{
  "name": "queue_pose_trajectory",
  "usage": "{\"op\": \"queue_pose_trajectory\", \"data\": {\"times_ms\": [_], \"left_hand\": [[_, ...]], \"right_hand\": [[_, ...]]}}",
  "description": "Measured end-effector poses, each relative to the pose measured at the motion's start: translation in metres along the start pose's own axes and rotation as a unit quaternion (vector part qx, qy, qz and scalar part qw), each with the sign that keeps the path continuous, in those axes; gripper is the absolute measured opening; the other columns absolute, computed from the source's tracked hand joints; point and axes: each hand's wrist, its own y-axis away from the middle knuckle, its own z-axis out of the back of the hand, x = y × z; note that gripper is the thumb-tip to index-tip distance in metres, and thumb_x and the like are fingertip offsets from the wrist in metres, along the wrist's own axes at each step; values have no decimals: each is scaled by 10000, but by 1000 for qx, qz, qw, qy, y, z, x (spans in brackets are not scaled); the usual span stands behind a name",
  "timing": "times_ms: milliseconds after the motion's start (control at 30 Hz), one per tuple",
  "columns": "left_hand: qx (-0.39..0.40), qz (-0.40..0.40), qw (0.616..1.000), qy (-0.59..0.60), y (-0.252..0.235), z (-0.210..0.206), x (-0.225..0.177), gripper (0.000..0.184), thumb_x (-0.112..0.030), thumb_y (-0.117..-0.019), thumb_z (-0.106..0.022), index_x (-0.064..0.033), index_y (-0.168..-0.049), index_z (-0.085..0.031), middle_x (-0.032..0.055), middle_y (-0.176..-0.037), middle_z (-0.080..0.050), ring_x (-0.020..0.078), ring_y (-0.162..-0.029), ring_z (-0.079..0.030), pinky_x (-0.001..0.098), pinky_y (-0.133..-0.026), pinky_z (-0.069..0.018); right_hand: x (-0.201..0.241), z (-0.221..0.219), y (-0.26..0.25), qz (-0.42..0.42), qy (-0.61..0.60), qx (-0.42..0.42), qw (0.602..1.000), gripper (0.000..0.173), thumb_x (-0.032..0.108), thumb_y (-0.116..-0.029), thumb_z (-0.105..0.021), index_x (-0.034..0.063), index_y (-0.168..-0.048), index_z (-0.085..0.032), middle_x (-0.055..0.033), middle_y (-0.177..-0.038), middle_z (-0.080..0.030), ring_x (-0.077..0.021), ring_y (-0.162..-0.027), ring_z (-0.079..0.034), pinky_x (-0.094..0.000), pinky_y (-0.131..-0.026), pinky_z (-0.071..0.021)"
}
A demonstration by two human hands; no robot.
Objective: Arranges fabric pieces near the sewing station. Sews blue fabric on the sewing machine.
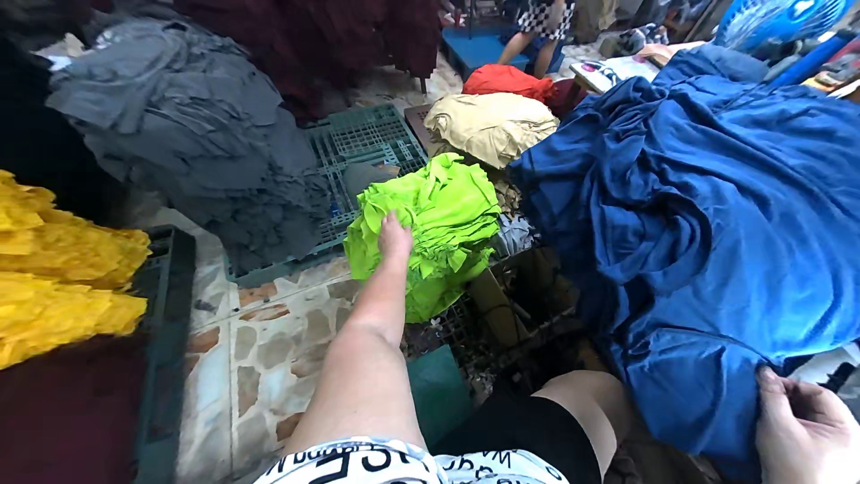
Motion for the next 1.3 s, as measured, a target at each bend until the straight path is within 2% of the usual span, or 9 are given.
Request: {"op": "queue_pose_trajectory", "data": {"times_ms": [233, 333, 500, 700, 800, 1000, 1133, 1200, 1300], "left_hand": [[-15, 60, 993, 99, -7, 13, -3, 384, -270, -1023, -621, 47, -1239, -647, 311, -1221, -652, 469, -1198, -615, 661, -1028, -458], [-62, 44, 970, 229, 26, 4, 5, 382, -260, -1054, -575, 57, -1265, -604, 277, -1154, -669, 396, -1049, -678, 578, -941, -536], [25, 74, 955, 287, 74, -16, 37, 309, -195, -1017, -649, 85, -1144, -618, 196, -997, -693, 241, -851, -696, 408, -803, -582], [35, 159, 961, 222, 56, -9, 66, 316, -126, -940, -727, 72, -1173, -648, 244, -1102, -686, 319, -956, -687, 480, -886, -558], [15, 145, 969, 201, 46, -4, 61, 240, -37, -956, -615, 60, -1170, -663, 262, -1145, -681, 368, -1031, -683, 552, -922, -544], [-26, 199, 937, 287, 38, 7, 43, 463, -266, -1095, -337, 59, -1294, -600, 292, -1256, -628, 397, -1114, -647, 579, -938, -527], [-140, 216, 942, 216, 29, 27, 35, 470, -352, -1086, -413, 18, -1251, -652, 263, -1264, -649, 403, -1235, -599, 606, -1051, -444], [-91, 236, 942, 220, 24, 28, 33, 576, -457, -1087, -431, 51, -1247, -649, 284, -1241, -651, 410, -1167, -630, 601, -996, -484], [5, 309, 882, 356, 28, 25, 21, 681, -424, -1020, -614, 26, -1488, -409, 291, -1399, -526, 377, -1159, -620, 511, -918, -560]], "right_hand": [[-5, 1, -2, 0, 6, -7, 1000, 330, 216, -1011, -629, -96, -902, -620, -38, -738, -576, 91, -691, -517, -93, -663, -438], [-4, 1, -1, -4, 2, -3, 1000, 322, 205, -1012, -627, -97, -903, -616, -32, -745, -567, 92, -693, -509, -90, -663, -431], [-7, 1, -2, 6, -22, 1, 1000, 298, 175, -1014, -618, -99, -897, -602, -13, -753, -559, 108, -709, -512, -80, -681, -437], [-7, 2, -1, 14, -24, 0, 1000, 312, 191, -1019, -616, -95, -895, -601, 3, -758, -556, 120, -713, -506, -76, -683, -433], [-7, 2, -1, 5, -27, 1, 1000, 297, 189, -1013, -620, -88, -908, -609, 2, -767, -559, 118, -718, -508, -77, -684, -434], [-6, 1, -3, 21, -22, 2, 1000, 318, 174, -1017, -614, -125, -909, -605, -37, -766, -561, 93, -728, -508, -90, -694, -434], [-6, 1, -3, 19, -20, 3, 1000, 313, 174, -1022, -608, -114, -901, -607, -36, -770, -570, 98, -728, -513, -89, -699, -438], [-7, 1, -3, 19, -24, -1, 1000, 304, 173, -1016, -616, -103, -888, -609, -16, -761, -568, 110, -721, -513, -80, -691, -437], [-6, 0, -3, 18, -28, 0, 999, 293, 165, -1013, -622, -100, -887, -610, -9, -756, -570, 117, -719, -518, -74, -686, -440]]}}
